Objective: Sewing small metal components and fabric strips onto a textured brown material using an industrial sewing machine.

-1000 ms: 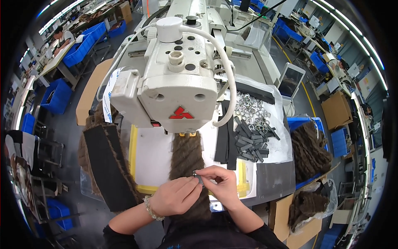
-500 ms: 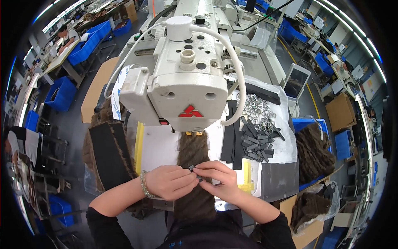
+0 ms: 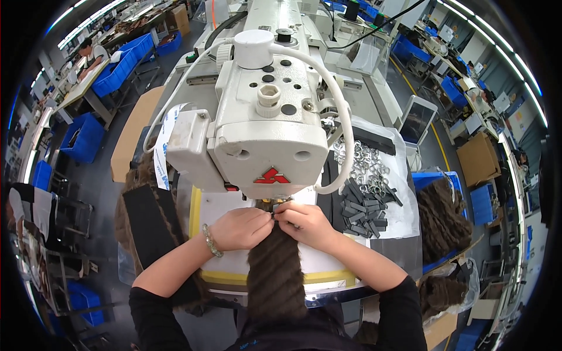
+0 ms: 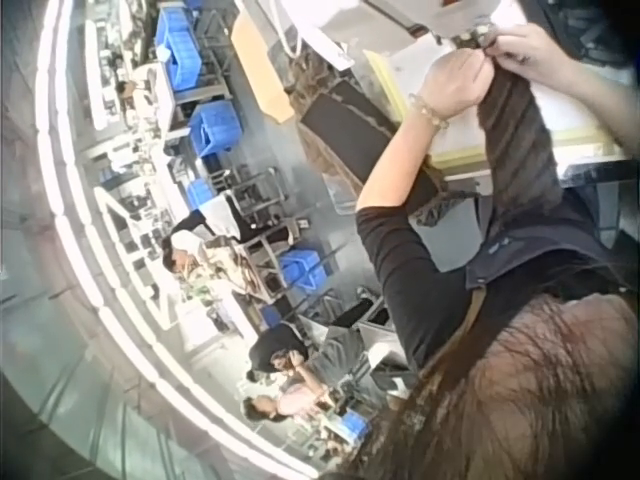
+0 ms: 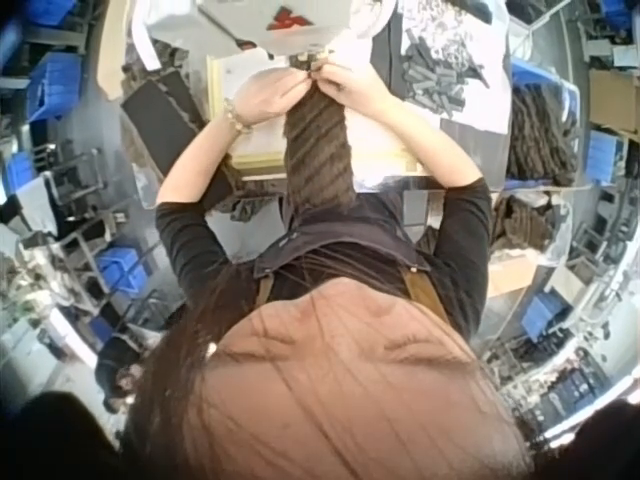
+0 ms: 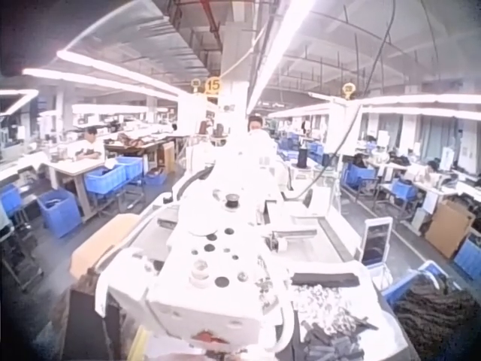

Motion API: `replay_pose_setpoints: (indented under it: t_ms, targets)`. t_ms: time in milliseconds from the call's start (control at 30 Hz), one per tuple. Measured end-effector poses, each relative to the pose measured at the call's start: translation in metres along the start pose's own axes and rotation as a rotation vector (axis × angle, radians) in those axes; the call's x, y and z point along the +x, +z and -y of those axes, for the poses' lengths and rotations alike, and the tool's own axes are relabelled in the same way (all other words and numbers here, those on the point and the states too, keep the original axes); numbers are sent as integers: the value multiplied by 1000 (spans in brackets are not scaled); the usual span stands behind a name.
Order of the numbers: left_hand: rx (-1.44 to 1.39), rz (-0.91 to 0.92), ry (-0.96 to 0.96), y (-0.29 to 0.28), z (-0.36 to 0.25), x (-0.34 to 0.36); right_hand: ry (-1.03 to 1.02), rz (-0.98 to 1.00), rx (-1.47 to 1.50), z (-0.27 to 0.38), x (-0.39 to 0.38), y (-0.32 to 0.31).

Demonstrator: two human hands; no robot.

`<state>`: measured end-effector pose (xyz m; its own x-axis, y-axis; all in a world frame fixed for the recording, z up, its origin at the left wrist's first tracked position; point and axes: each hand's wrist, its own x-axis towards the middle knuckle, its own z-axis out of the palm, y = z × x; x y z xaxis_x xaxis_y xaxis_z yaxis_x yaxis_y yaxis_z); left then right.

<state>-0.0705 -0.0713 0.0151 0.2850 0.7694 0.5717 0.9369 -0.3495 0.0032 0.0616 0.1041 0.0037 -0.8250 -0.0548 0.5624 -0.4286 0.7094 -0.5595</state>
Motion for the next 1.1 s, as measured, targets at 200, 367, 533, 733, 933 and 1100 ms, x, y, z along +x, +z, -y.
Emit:
replay_pose_setpoints:
  t_ms: [200,367,533,733,933,1100]
  targets:
    - [152,182,-264,10,2,-7,179,-58,48,-12,-3,6]
    - [144,155,-474,16,-1,3,245,-48,30,-7,0,1]
    - [65,230,-541,22,1,-2,286,-202,-32,-2,1,0]
    - [17,268,-598,24,1,-4,371,-126,-13,-8,3,2]
    - [-34,255,-558,22,3,-7,455,-69,90,-8,1,5]
    - [-38,290,-550,22,3,-8,380,-102,54,-12,2,9]
